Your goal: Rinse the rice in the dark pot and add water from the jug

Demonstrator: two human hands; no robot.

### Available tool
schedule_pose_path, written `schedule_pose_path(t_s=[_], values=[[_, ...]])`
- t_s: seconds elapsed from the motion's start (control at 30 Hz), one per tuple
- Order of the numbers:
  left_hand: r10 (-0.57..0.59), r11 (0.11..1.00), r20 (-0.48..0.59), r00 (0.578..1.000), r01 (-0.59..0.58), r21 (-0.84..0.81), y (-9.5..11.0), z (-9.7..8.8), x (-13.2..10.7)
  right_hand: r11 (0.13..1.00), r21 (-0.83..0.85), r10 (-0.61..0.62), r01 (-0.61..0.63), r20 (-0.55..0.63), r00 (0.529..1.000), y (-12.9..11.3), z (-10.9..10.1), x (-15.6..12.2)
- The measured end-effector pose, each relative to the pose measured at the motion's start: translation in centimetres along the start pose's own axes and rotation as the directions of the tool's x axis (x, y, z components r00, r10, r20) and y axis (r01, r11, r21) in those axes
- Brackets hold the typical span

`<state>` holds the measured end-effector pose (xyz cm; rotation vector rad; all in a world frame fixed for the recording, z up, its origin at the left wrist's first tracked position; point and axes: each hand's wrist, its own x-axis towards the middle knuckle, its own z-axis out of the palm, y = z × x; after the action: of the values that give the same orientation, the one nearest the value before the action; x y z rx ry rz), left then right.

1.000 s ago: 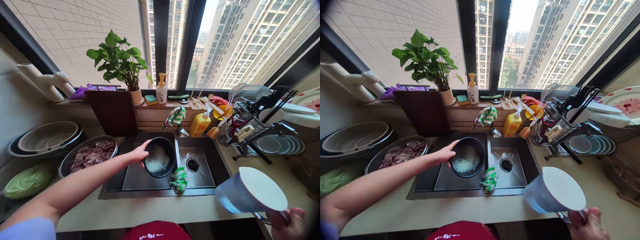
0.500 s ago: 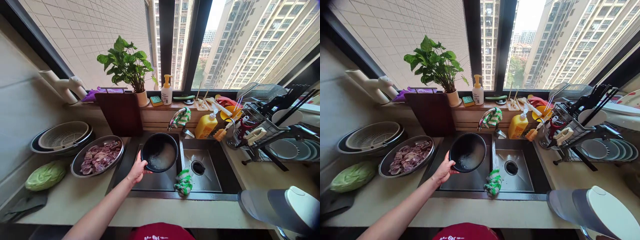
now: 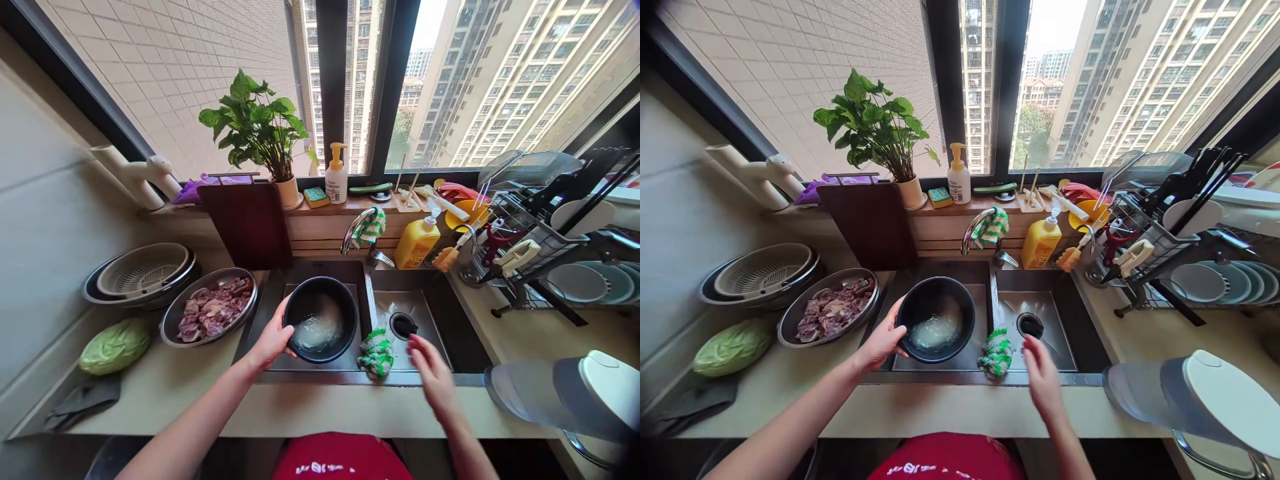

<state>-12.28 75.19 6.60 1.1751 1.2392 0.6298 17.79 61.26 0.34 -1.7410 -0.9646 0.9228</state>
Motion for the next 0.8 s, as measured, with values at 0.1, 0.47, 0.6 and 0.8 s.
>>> schedule_pose_path(t_s=[0.1,0.47,0.6,0.8], values=[[0.075,0.995,-0.051,0.996,-0.071,0.076,0.2,-0.3,-0.3,0.935,0.26,0.177,-0.239,0.241,0.954,-0.8,6.3,2.3],[0.22,0.931,-0.188,0.957,-0.149,0.332,1.5,0.5,-1.1,0.799,0.403,0.194,-0.447,0.532,0.825,-3.7,12.8,4.0],[0.232,0.904,-0.191,0.954,-0.138,0.405,1.6,0.8,-1.1,0.782,0.412,0.209,-0.468,0.534,0.819,-3.9,13.3,4.1],[0.309,0.816,-0.186,0.933,-0.16,0.555,1.7,1.4,-1.2,0.75,0.431,0.231,-0.502,0.54,0.809,-3.3,13.8,4.3]])
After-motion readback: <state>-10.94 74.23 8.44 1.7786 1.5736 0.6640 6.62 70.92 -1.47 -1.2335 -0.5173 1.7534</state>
